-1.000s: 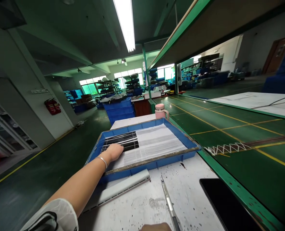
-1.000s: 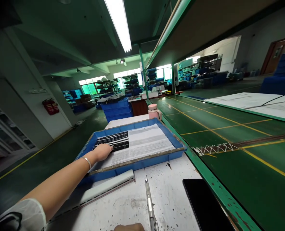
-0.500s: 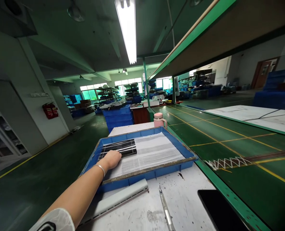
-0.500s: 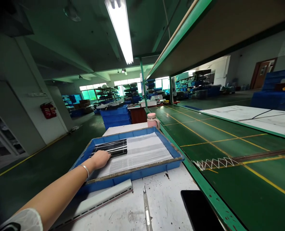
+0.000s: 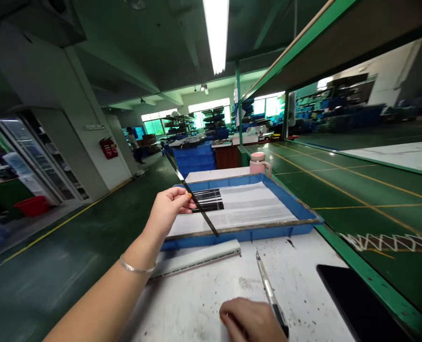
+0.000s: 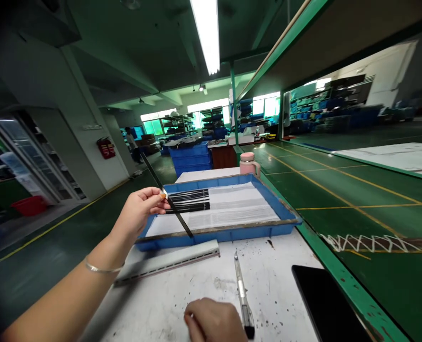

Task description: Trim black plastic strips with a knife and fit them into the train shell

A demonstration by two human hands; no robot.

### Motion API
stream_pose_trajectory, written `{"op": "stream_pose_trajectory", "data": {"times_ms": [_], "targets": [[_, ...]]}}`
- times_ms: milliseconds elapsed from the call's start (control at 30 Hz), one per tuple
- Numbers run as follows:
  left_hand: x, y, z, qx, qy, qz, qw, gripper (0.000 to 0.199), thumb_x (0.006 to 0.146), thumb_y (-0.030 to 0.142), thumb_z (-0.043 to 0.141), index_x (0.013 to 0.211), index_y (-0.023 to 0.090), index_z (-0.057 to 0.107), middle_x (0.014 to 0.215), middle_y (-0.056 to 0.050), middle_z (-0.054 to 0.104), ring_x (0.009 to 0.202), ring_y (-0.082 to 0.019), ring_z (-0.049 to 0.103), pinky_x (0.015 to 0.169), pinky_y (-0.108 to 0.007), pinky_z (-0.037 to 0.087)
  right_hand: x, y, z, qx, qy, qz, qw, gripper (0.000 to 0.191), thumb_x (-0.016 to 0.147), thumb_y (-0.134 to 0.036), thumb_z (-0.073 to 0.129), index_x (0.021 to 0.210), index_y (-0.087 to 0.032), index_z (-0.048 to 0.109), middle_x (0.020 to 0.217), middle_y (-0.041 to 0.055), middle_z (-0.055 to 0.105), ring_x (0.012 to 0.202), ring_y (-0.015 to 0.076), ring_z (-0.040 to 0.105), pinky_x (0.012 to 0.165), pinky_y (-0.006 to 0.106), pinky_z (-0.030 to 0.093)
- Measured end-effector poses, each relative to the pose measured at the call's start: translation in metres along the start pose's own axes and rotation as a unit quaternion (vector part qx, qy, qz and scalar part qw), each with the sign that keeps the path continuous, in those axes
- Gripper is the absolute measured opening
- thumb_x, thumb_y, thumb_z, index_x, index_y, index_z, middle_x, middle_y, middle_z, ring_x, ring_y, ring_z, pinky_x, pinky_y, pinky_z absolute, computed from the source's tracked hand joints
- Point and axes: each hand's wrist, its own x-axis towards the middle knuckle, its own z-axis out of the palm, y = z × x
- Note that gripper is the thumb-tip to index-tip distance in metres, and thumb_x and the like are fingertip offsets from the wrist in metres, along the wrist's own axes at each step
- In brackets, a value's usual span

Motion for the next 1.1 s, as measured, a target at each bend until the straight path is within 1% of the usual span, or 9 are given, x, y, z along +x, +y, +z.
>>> {"op": "stream_pose_trajectory", "data": {"times_ms": [67,133,233,300,400,567,733,933,1100], "targets": [[-0.035,0.006,0.002,-0.08,0.008,-0.033,0.996,0.027,0.079,0.041,0.068,0.083,0.016,0.061,0.075,-0.005,0.07,0.071,-0.018,0.072,0.061,-0.025,0.058,0.0,-0.006,-0.003,0.055,0.033,0.027,0.998,0.018,0.096,-0.031,0.057,0.091,-0.019,0.07,0.081,0.0054,0.07,0.07,0.0186,0.065,0.061,0.026,0.045],[-0.065,0.006,0.006,-0.143,0.021,-0.07,0.987,0.027,0.073,0.039,0.072,0.08,0.015,0.06,0.07,-0.004,0.069,0.065,-0.016,0.071,0.056,-0.022,0.056,0.0,-0.013,-0.007,0.121,0.072,0.081,0.987,0.025,0.099,-0.038,0.056,0.094,-0.018,0.07,0.077,0.0056,0.069,0.064,0.0177,0.062,0.058,0.026,0.044],[-0.097,-0.001,0.01,-0.217,0.041,-0.118,0.968,0.026,0.07,0.034,0.076,0.078,0.015,0.06,0.066,-0.001,0.068,0.059,-0.012,0.068,0.052,-0.017,0.054,-0.002,-0.023,-0.012,0.237,0.096,0.168,0.952,0.039,0.102,-0.049,0.051,0.106,-0.015,0.07,0.077,0.0074,0.069,0.056,0.0161,0.06,0.05,0.025,0.042],[-0.111,-0.007,0.011,-0.253,0.055,-0.141,0.955,0.026,0.068,0.032,0.077,0.078,0.016,0.059,0.063,0.001,0.066,0.057,-0.011,0.067,0.051,-0.015,0.053,-0.003,-0.032,-0.014,0.306,0.094,0.207,0.924,0.048,0.101,-0.055,0.05,0.106,-0.013,0.071,0.078,0.0101,0.07,0.056,0.0167,0.061,0.047,0.024,0.041],[-0.125,-0.015,0.009,-0.287,0.071,-0.161,0.942,0.026,0.067,0.029,0.078,0.078,0.017,0.058,0.062,0.002,0.065,0.057,-0.011,0.067,0.05,-0.014,0.052,-0.005,-0.045,-0.012,0.38,0.081,0.242,0.889,0.053,0.094,-0.061,0.057,0.101,-0.011,0.073,0.075,0.0128,0.07,0.052,0.0162,0.06,0.045,0.023,0.039],[-0.142,-0.019,0.003,-0.309,0.08,-0.168,0.933,0.027,0.066,0.028,0.079,0.078,0.016,0.059,0.063,0.001,0.067,0.057,-0.011,0.068,0.05,-0.015,0.053,-0.013,-0.061,-0.002,0.445,0.06,0.271,0.852,0.047,0.088,-0.058,0.069,0.094,-0.012,0.075,0.07,0.0114,0.07,0.048,0.0132,0.057,0.045,0.02,0.039],[-0.154,-0.019,-0.002,-0.318,0.088,-0.165,0.93,0.027,0.065,0.027,0.08,0.078,0.016,0.059,0.062,0.002,0.067,0.056,-0.011,0.067,0.05,-0.014,0.053,-0.017,-0.07,0.008,0.464,0.023,0.278,0.841,0.045,0.091,-0.055,0.069,0.091,-0.01,0.076,0.069,0.0118,0.069,0.046,0.01,0.055,0.044,0.017,0.034],[-0.169,-0.017,-0.008,-0.32,0.09,-0.162,0.929,0.026,0.066,0.027,0.081,0.076,0.015,0.06,0.062,0.002,0.066,0.056,-0.011,0.067,0.05,-0.015,0.054,-0.02,-0.079,0.017,0.474,0.0,0.278,0.835,0.043,0.089,-0.053,0.073,0.09,-0.01,0.077,0.068,0.0103,0.068,0.046,0.0085,0.051,0.044,0.017,0.032],[-0.183,-0.017,-0.014,-0.32,0.084,-0.149,0.932,0.028,0.067,0.028,0.083,0.079,0.015,0.061,0.065,0.0,0.07,0.058,-0.012,0.068,0.052,-0.016,0.056,-0.028,-0.086,0.021,0.493,-0.008,0.288,0.821,0.038,0.089,-0.049,0.075,0.094,-0.012,0.077,0.064,0.0053,0.063,0.046,0.0066,0.047,0.044,0.016,0.031]]}}
